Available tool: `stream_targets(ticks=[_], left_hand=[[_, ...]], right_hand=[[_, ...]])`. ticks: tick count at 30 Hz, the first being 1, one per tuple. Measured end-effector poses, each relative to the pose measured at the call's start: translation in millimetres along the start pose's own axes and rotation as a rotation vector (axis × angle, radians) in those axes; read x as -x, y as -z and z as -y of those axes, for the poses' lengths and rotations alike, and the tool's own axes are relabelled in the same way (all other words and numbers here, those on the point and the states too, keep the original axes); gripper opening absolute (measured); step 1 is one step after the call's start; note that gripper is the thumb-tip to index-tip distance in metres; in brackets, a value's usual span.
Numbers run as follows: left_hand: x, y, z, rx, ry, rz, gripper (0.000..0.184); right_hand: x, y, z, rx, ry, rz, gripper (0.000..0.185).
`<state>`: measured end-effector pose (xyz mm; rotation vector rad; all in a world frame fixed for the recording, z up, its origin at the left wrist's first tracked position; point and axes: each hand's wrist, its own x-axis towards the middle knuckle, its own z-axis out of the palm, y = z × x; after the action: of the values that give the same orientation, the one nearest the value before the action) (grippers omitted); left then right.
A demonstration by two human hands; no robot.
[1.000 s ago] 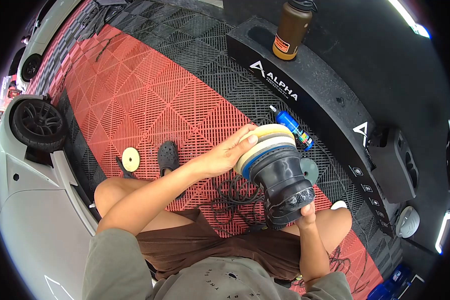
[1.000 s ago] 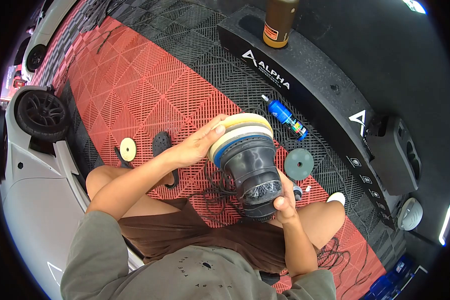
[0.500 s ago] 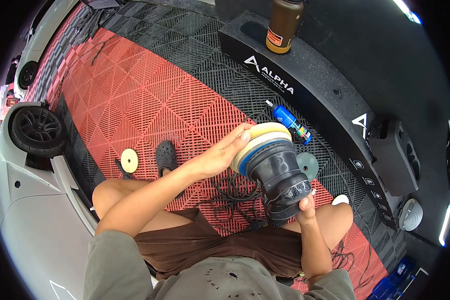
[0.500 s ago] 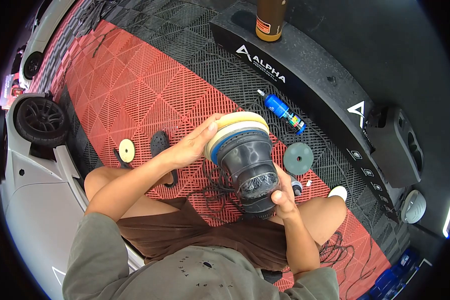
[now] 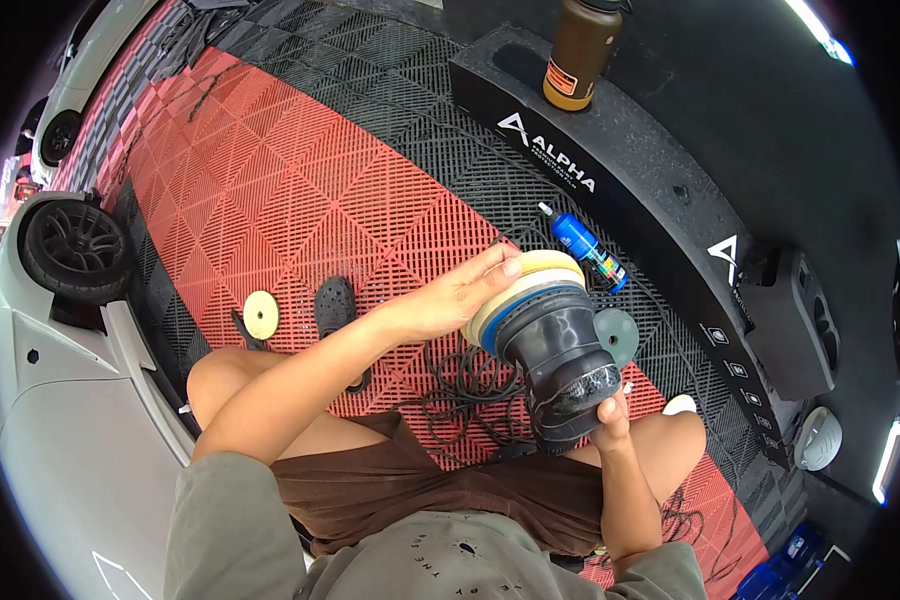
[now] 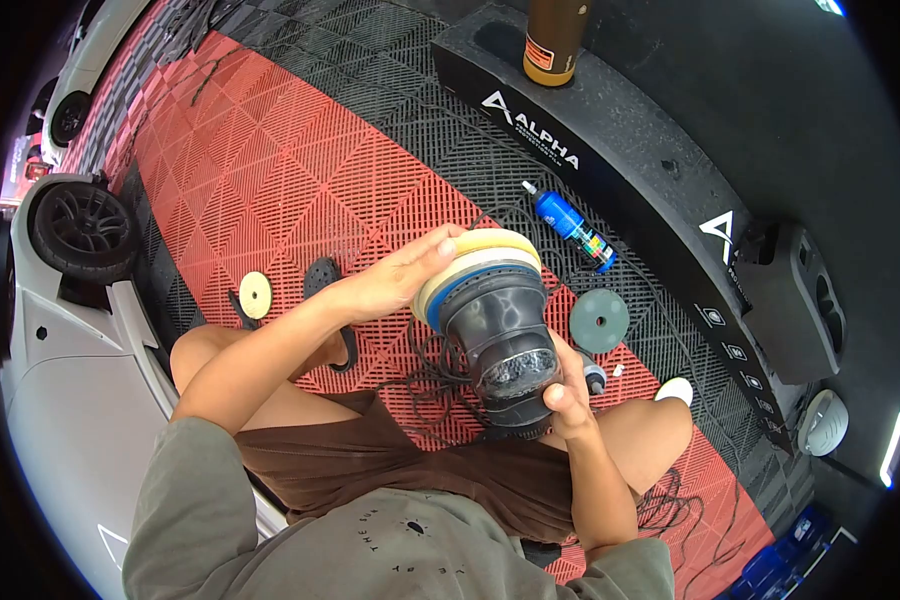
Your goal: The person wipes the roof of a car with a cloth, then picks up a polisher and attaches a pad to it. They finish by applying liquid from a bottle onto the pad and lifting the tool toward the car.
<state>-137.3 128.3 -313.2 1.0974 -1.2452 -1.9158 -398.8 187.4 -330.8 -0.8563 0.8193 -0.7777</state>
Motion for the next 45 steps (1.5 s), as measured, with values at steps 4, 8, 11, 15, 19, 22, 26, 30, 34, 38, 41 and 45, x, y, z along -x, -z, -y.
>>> stream_targets(ticks=[4,8,11,15,19,22,26,30,34,38,41,45], left_hand=[[-4,8,-1,-0.057,-0.014,0.029,0.053],[-6,10,-3,-0.088,-0.004,-0.073,0.06],[-7,39,-8,-0.01,0.201,-0.423,0.067],[-3,49,-13,0.207,0.091,-0.451,0.074],[-1,23,-26,0.334,0.193,-0.117,0.066],[-6,16,-10,0.083,0.081,-0.169,0.056],[-9,15,-8,-0.06,-0.02,-0.095,0.055],[-12,15,-1,-0.085,-0.089,-0.11,0.056],[-11,5,0,-0.045,-0.044,-0.119,0.058],[-11,0,0,-0.028,-0.116,-0.136,0.056],[-10,3,4,-0.002,-0.124,-0.147,0.054],[-11,4,7,-0.039,-0.108,-0.103,0.056]], right_hand=[[-2,-2,-1,-0.001,0.008,0.044,0.094],[-2,-4,4,-0.043,-0.025,0.032,0.094],[9,12,-6,-0.1,-0.029,0.095,0.096],[13,7,-2,-0.2,0.007,0.079,0.103],[16,12,-6,-0.034,0.007,-0.025,0.096],[10,18,-4,-0.095,0.006,-0.005,0.092],[7,27,-3,-0.075,0.026,-0.002,0.092],[4,27,-4,-0.04,0.043,0.009,0.092],[-4,5,4,0.016,0.034,-0.036,0.093],[-6,8,-1,0.034,0.031,0.001,0.092],[-8,5,1,0.035,0.025,0.0,0.091],[-11,4,0,0.03,0.023,0.008,0.091]])
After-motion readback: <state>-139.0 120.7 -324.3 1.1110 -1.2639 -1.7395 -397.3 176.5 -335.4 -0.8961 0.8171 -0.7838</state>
